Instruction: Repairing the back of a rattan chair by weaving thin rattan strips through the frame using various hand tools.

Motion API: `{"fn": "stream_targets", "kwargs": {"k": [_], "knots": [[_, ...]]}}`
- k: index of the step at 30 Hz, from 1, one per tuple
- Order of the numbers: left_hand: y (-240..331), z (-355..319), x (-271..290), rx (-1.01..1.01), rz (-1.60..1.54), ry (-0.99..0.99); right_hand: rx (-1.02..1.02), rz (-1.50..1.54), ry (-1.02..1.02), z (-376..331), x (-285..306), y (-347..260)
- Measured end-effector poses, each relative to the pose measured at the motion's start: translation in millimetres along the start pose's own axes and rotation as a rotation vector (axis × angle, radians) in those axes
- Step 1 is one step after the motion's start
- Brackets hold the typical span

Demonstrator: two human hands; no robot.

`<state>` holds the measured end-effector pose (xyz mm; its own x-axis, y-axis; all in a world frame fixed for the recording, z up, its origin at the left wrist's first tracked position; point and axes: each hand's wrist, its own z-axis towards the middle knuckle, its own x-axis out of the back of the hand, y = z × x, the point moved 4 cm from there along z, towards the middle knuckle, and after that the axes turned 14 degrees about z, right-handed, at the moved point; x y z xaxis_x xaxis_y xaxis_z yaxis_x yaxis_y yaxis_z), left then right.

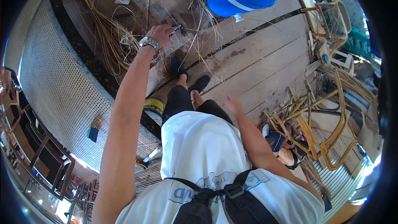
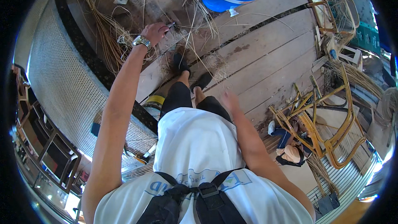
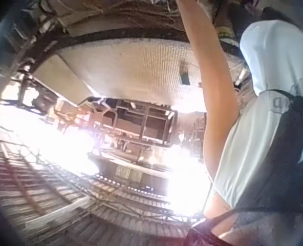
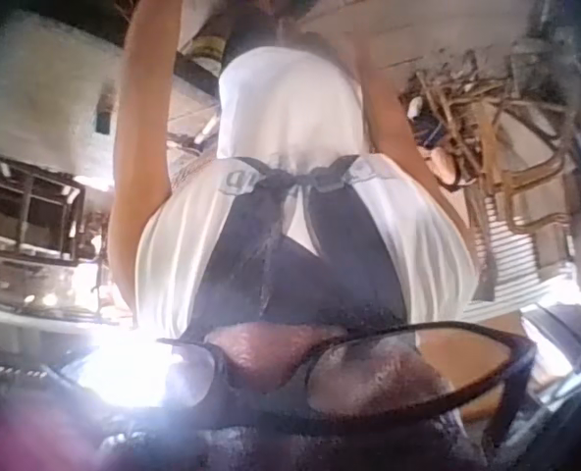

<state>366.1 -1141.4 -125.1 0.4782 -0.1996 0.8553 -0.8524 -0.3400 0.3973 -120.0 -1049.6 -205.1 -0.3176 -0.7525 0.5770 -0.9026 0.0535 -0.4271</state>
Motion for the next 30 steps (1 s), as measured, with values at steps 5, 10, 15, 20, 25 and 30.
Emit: {"fn": "stream_targets", "kwargs": {"k": [5,10,15,20,25,30], "knots": [[0.2,1.2,-1.1,0.020,0.000,-0.027,-0.222,-0.259,-0.315,-74.2,20.0,90.8],[-0.2,0.4,2.8,-0.006,0.010,-0.037,0.371,0.304,0.232,15.2,58.4,-111.9],[-0.5,7.3,-2.5,-0.018,0.012,-0.094,0.089,0.894,-0.085,79.4,64.4,-266.5],[4.3,6.4,2.1,0.022,-0.008,-0.105,0.328,0.478,0.054,123.6,41.2,-286.9],[3.1,3.3,3.9,0.047,-0.001,-0.121,0.076,1.003,0.001,123.9,20.1,-284.3],[2.5,5.2,2.2,0.013,-0.015,-0.087,0.216,0.600,0.153,111.1,26.9,-250.6]]}}
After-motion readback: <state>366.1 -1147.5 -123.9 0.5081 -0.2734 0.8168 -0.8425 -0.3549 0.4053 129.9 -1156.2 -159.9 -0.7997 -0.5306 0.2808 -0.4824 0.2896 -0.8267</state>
